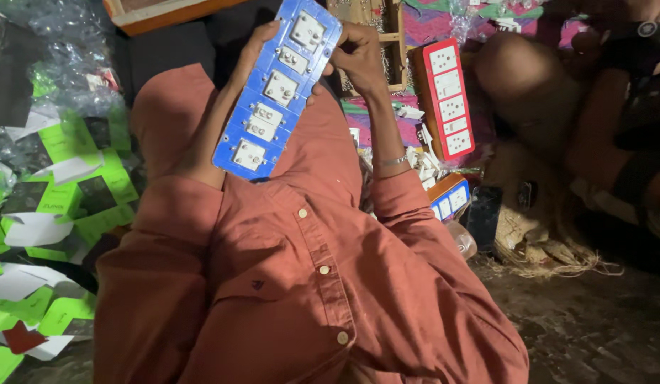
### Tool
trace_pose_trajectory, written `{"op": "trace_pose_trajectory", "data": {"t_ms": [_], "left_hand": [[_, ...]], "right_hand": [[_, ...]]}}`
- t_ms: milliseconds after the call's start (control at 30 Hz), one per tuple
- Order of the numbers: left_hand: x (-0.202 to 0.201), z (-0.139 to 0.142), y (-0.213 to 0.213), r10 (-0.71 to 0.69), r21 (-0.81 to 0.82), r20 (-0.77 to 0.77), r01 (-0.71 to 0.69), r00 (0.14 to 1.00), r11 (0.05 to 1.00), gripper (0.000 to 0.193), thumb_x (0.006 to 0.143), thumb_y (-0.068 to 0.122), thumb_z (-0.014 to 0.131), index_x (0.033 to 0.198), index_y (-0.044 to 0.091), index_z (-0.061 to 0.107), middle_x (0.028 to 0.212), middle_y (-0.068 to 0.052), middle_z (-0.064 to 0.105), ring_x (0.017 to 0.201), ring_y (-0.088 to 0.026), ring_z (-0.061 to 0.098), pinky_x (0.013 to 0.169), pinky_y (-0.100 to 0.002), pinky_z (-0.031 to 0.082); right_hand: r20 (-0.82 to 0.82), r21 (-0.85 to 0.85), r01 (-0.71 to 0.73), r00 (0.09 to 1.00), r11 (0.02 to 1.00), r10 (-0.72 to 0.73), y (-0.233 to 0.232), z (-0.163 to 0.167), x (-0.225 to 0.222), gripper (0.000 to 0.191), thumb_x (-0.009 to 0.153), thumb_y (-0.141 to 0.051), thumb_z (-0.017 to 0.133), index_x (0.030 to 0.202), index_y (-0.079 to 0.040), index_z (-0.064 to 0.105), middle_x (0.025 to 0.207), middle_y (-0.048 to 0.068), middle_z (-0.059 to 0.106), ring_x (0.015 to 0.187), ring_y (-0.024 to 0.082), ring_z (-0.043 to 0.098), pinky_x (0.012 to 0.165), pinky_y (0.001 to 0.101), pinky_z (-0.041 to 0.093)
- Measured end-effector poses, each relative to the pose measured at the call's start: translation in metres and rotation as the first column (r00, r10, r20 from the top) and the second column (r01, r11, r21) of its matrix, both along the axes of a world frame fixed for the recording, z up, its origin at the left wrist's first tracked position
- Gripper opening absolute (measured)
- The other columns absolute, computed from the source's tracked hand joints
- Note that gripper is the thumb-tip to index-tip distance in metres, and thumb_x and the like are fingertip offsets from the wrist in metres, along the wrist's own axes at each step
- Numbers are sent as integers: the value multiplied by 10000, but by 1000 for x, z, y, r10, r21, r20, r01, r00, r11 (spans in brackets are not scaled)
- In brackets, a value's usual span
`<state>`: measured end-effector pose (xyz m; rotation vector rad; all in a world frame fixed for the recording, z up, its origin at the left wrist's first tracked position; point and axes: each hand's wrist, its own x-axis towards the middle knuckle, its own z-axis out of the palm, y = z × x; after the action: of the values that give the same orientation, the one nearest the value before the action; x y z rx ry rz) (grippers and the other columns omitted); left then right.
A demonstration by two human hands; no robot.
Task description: The person sits on the floor holding a blue mounting board on their lap and attaches white electrical switch and socket modules onto it, taking small screws from a wooden compartment box and fastening the modules by hand. They continue fitting modules one at a time and reach into the box for more screws throughout the clip.
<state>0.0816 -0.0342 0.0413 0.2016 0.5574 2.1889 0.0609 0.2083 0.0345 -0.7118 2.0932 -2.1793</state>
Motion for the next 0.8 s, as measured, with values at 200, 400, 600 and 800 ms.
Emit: {"op": "trace_pose_trajectory", "data": {"t_ms": [200,400,600,800], "left_hand": [[-3,2,3,-70,-54,-21,69,997,996,830,1000,633,477,1506,-24,515,1318,-315,659,965,-416,727,782,-499,624],[0,-6,4,-42,-22,-26,41,999,999,791,1022,598,462,1513,-20,520,1356,-308,639,981,-422,718,820,-507,628],[1,-7,4,-33,-7,21,33,999,999,770,1041,580,452,1518,-20,528,1363,-314,633,990,-424,719,848,-508,628],[-1,-5,5,-30,-28,-46,29,998,999,775,1024,591,452,1494,-21,529,1365,-317,638,988,-426,724,832,-511,628]], "right_hand": [[-36,216,279,960,936,-278,7,-23,11,34,840,21,726,869,7,715,835,18,717,735,69,644,663,228,512],[79,752,98,968,652,-236,93,1,26,99,910,-43,728,976,31,725,848,132,724,754,145,650,691,306,520],[6,626,238,951,743,-310,103,12,33,187,968,-79,749,1104,49,734,963,141,775,827,184,729,740,342,578],[-72,687,255,956,680,-285,105,10,26,199,910,-36,763,1099,25,749,961,160,776,838,204,754,753,336,591]]}}
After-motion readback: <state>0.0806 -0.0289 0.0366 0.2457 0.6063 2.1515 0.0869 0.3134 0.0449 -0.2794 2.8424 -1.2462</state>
